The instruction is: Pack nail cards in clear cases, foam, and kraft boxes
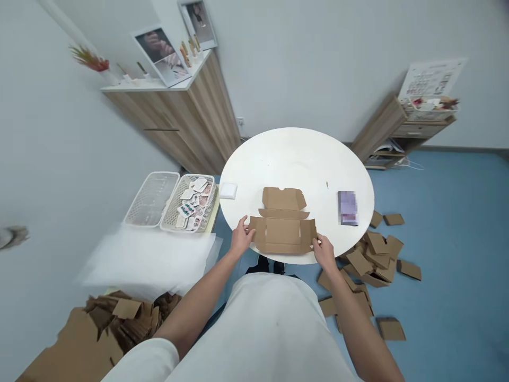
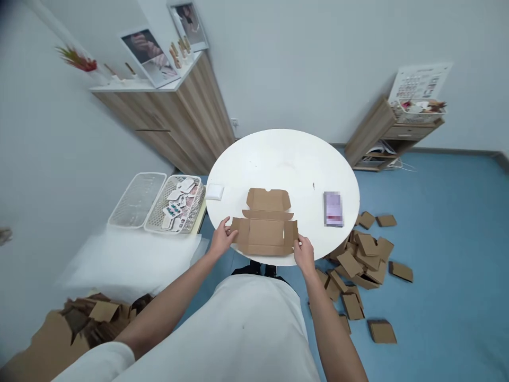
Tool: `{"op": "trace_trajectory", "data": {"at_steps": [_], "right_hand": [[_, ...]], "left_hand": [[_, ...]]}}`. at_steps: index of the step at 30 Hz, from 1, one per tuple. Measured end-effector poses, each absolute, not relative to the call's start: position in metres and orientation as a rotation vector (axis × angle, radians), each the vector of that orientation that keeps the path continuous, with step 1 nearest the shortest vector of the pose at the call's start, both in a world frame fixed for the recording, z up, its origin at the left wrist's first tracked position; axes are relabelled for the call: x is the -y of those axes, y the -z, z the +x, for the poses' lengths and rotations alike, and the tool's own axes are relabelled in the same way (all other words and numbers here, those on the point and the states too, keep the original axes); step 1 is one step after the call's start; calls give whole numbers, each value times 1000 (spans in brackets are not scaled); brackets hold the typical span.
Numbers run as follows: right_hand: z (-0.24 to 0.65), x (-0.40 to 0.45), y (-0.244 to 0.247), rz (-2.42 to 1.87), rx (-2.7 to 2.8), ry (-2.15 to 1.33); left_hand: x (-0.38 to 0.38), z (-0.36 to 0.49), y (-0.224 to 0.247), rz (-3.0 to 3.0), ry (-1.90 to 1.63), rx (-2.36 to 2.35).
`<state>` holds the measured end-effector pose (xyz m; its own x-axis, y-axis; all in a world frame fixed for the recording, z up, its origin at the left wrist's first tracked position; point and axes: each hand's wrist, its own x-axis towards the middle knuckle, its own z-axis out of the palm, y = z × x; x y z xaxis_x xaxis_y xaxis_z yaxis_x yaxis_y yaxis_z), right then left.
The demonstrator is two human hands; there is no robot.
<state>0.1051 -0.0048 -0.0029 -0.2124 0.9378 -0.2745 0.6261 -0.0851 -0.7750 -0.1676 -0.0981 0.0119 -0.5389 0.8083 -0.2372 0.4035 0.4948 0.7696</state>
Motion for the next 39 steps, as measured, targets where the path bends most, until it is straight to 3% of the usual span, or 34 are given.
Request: {"op": "trace_trajectory", "data": {"at_steps": [13,17,22,28,39], "right_hand": [[84,4,15,-1796,1773,-1131],[85,9,18,-1910,1816,-926],[83,-9,10,-1932,1863,-821],[69,-68,6,-1914,1855,-1075],[41,-142,30,-1797,1651,-1462]], "left_hand": [[66,-188,16,1065,-841,-2034],[82,-182,16,1505,-754,-2125],[95,-164,5,2078,-360,-1825],[78,-147,5,2114,-91,-1805],[44,-130,8,1985,-44,-1823]]}}
